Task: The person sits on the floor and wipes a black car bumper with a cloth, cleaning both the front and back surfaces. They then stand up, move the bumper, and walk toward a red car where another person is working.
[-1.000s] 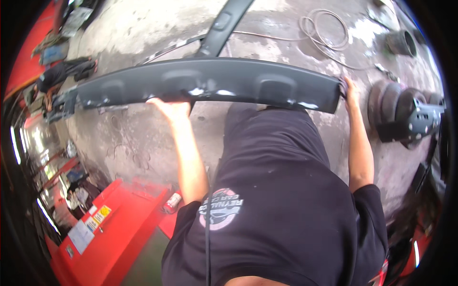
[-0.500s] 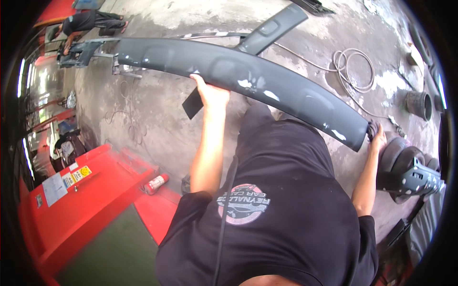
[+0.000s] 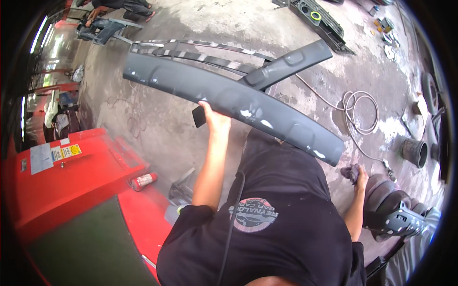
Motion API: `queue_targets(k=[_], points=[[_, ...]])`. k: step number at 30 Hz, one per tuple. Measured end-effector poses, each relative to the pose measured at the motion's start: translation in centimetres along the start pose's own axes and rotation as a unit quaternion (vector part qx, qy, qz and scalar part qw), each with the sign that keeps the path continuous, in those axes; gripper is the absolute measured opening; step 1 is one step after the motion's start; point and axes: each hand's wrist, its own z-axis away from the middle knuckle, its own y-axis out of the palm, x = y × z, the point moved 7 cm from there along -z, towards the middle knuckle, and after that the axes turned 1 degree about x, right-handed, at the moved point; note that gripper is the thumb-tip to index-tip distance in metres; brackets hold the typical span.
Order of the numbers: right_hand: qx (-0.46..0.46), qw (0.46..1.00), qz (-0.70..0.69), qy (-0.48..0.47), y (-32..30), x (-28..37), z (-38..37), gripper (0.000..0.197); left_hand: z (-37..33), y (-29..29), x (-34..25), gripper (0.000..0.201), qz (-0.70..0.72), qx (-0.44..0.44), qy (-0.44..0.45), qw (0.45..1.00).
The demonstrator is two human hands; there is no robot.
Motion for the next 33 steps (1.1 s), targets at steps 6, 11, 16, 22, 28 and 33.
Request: queue_targets(k=[6, 11, 16, 22, 28, 33], points=[[0.038, 0.996, 0.062, 0.05, 5.0, -1.1, 3.6, 0.031, -4.1, -6.2, -6.0, 0.081, 0.061, -0.182, 0.005, 0.981], [0.029, 0.991, 0.109, 0.068, 10.2, -0.2, 5.4, 0.025, -12.3, -10.5, -9.0, 0.087, 0.043, -0.219, 0.002, 0.975], [0.078, 0.966, 0.228, 0.098, 19.9, 3.5, 9.0, 0.022, -24.1, -15.1, -7.9, 0.092, 0.071, -0.172, 0.01, 0.982], [0.084, 0.935, 0.32, 0.125, 30.0, 8.9, 13.1, 0.026, -36.4, -21.7, -1.0, 0.103, 0.181, -0.21, -0.034, 0.96], [0.071, 0.91, 0.362, 0.187, 33.1, 10.5, 17.1, 0.03, -42.0, -26.3, 4.8, 0.097, 0.256, -0.262, -0.034, 0.93], [0.067, 0.891, 0.401, 0.201, 32.8, 10.7, 18.1, 0.026, -43.6, -28.4, 6.2, 0.092, 0.24, -0.222, -0.026, 0.945]])
